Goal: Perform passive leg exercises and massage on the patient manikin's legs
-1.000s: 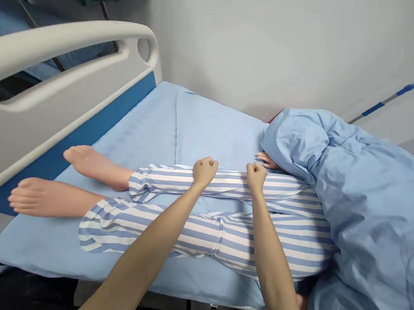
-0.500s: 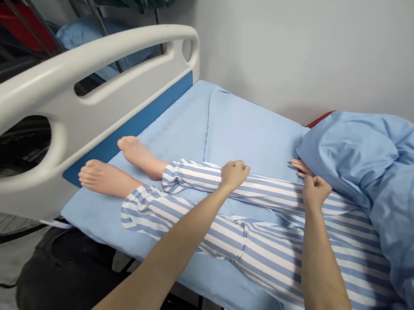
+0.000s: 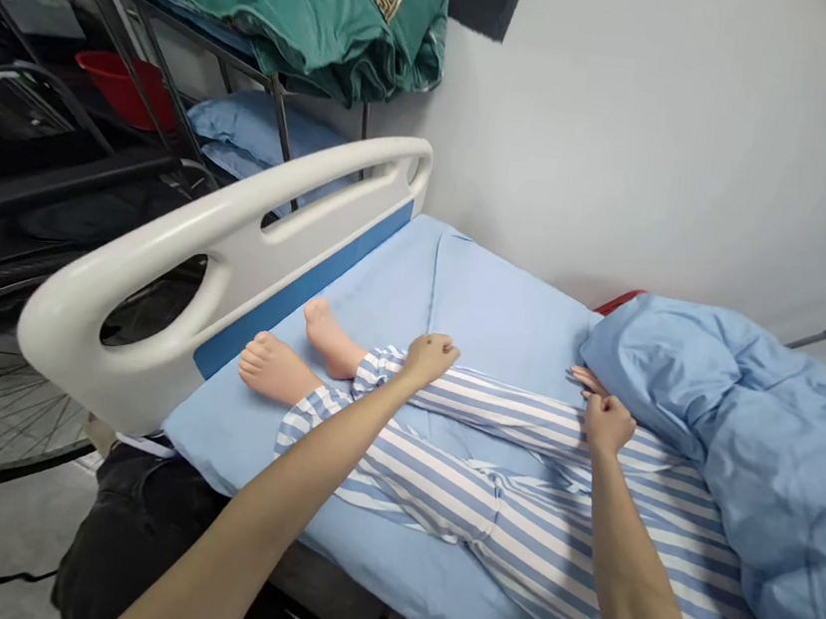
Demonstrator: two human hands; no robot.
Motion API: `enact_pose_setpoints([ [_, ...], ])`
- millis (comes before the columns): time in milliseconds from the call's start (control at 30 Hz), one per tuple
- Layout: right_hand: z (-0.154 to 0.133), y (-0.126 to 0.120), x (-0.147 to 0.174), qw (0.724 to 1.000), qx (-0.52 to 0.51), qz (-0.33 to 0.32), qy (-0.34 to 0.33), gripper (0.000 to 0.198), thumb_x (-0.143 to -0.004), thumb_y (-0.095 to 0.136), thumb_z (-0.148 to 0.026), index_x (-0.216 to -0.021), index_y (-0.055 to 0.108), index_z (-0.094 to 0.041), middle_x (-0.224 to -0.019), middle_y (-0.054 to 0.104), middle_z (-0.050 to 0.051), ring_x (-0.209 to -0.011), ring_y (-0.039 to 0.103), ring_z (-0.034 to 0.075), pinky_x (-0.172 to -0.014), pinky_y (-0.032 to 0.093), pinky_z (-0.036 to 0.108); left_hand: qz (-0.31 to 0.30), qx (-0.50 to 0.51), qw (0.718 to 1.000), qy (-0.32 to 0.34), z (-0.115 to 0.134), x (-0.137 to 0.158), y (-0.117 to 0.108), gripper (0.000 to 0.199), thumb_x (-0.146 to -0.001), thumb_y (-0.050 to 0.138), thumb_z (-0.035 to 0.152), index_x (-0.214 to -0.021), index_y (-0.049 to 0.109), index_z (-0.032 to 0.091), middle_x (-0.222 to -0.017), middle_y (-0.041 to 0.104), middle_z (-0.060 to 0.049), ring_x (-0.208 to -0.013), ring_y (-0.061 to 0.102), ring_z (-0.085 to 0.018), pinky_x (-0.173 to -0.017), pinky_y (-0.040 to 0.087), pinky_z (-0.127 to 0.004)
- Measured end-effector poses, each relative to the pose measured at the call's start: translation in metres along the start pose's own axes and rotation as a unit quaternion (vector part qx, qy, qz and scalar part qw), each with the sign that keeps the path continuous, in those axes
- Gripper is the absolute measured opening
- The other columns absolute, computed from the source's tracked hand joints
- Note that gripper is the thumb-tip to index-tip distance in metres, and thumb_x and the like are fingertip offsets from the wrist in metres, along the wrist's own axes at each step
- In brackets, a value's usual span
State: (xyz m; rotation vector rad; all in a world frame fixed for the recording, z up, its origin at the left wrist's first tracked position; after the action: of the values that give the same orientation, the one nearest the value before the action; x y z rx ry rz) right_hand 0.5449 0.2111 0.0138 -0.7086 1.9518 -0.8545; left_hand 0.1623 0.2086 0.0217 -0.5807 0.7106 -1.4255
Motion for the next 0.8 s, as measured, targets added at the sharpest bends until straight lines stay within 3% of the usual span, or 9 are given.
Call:
enact_pose_setpoints([
  [100,-0.011,-0.005,0.003,0.999,0.008,-0.025,0.038,0.030,-0.071,0.057,-0.024,-0.048,0.038,-0.025,-0.047,0.040,0.000,-0.049,0.026,0.015,-0.057,0.025,0.034,0.013,-0.063,0.995,-0.077,-0.038,0.014,-0.018,0.026,-0.084,0.046,0.027,-0.073,0.068,0.020,-0.076,0.070,-0.009,-0.076,0.061,-0.021,-0.067,0.035,-0.030],
  [200,-0.040,-0.008,0.010,0.999,-0.015,-0.036,0.030,0.029,-0.069,0.058,-0.023,-0.047,0.038,-0.025,-0.046,0.035,-0.003,-0.050,0.023,0.014,-0.057,0.023,0.033,0.013,-0.085,0.995,-0.059,-0.061,0.025,-0.020,0.026,-0.084,0.047,0.027,-0.074,0.070,0.021,-0.080,0.072,-0.009,-0.080,0.064,-0.022,-0.069,0.036,-0.030],
  [367,-0.154,0.018,0.077,0.981,-0.146,-0.098,-0.084,0.031,-0.072,0.048,-0.029,-0.048,0.028,-0.025,-0.046,0.032,-0.004,-0.051,0.031,0.013,-0.055,0.025,0.028,0.023,-0.087,0.993,-0.081,-0.070,0.029,-0.016,0.027,-0.087,0.047,0.028,-0.080,0.072,0.022,-0.086,0.074,-0.009,-0.085,0.067,-0.023,-0.070,0.037,-0.030],
  [400,-0.180,0.027,0.098,0.971,-0.161,-0.133,-0.111,0.031,-0.072,0.048,-0.030,-0.048,0.028,-0.024,-0.046,0.033,-0.004,-0.050,0.032,0.013,-0.054,0.026,0.027,0.021,-0.090,0.992,-0.083,-0.071,0.029,-0.017,0.028,-0.088,0.046,0.028,-0.082,0.073,0.022,-0.088,0.074,-0.010,-0.086,0.067,-0.024,-0.071,0.038,-0.031],
  [467,-0.233,0.046,0.139,0.899,-0.209,-0.293,-0.250,0.025,-0.071,0.050,-0.031,-0.051,0.037,-0.023,-0.047,0.038,-0.005,-0.049,0.032,0.011,-0.054,0.025,0.026,0.008,-0.095,0.993,-0.067,-0.072,0.028,-0.019,0.029,-0.089,0.045,0.028,-0.087,0.073,0.022,-0.091,0.074,-0.011,-0.088,0.067,-0.024,-0.072,0.039,-0.031],
  [533,-0.269,0.057,0.162,0.854,-0.233,-0.350,-0.306,0.024,-0.070,0.051,-0.029,-0.052,0.037,-0.022,-0.046,0.037,-0.006,-0.048,0.031,0.010,-0.054,0.023,0.026,-0.008,-0.095,0.994,-0.045,-0.075,0.027,-0.022,0.029,-0.091,0.045,0.028,-0.091,0.073,0.022,-0.093,0.074,-0.011,-0.089,0.068,-0.024,-0.072,0.039,-0.031],
  [600,-0.288,0.063,0.162,0.867,-0.274,-0.321,-0.264,0.024,-0.068,0.051,-0.028,-0.052,0.034,-0.022,-0.047,0.034,-0.006,-0.050,0.030,0.010,-0.054,0.024,0.026,-0.016,-0.096,0.994,-0.039,-0.079,0.026,-0.023,0.028,-0.090,0.045,0.029,-0.091,0.072,0.022,-0.092,0.074,-0.011,-0.088,0.068,-0.024,-0.070,0.039,-0.031],
  [667,-0.293,0.069,0.151,0.886,-0.336,-0.273,-0.165,0.025,-0.069,0.050,-0.028,-0.054,0.031,-0.023,-0.050,0.031,-0.007,-0.052,0.029,0.010,-0.053,0.025,0.025,-0.001,-0.102,0.994,-0.047,-0.082,0.025,-0.022,0.027,-0.089,0.046,0.028,-0.087,0.072,0.022,-0.088,0.074,-0.010,-0.085,0.068,-0.025,-0.069,0.039,-0.031],
  [800,-0.283,0.088,0.139,0.880,-0.419,-0.224,0.008,0.028,-0.072,0.047,-0.030,-0.056,0.025,-0.025,-0.053,0.024,-0.007,-0.054,0.026,0.010,-0.052,0.027,0.025,0.016,-0.101,0.993,-0.061,-0.082,0.024,-0.021,0.027,-0.087,0.046,0.028,-0.082,0.071,0.021,-0.083,0.073,-0.010,-0.082,0.067,-0.025,-0.068,0.038,-0.031],
])
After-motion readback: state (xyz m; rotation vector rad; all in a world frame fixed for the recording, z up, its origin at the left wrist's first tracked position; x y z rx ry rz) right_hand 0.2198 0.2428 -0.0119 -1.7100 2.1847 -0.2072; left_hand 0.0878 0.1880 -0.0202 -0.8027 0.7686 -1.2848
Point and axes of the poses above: each hand's wrist, its own x-axis away from the middle knuckle, its own y-axis out of the palm, z = x × y, the point moved 2 cm from there along -x, towards the middle knuckle
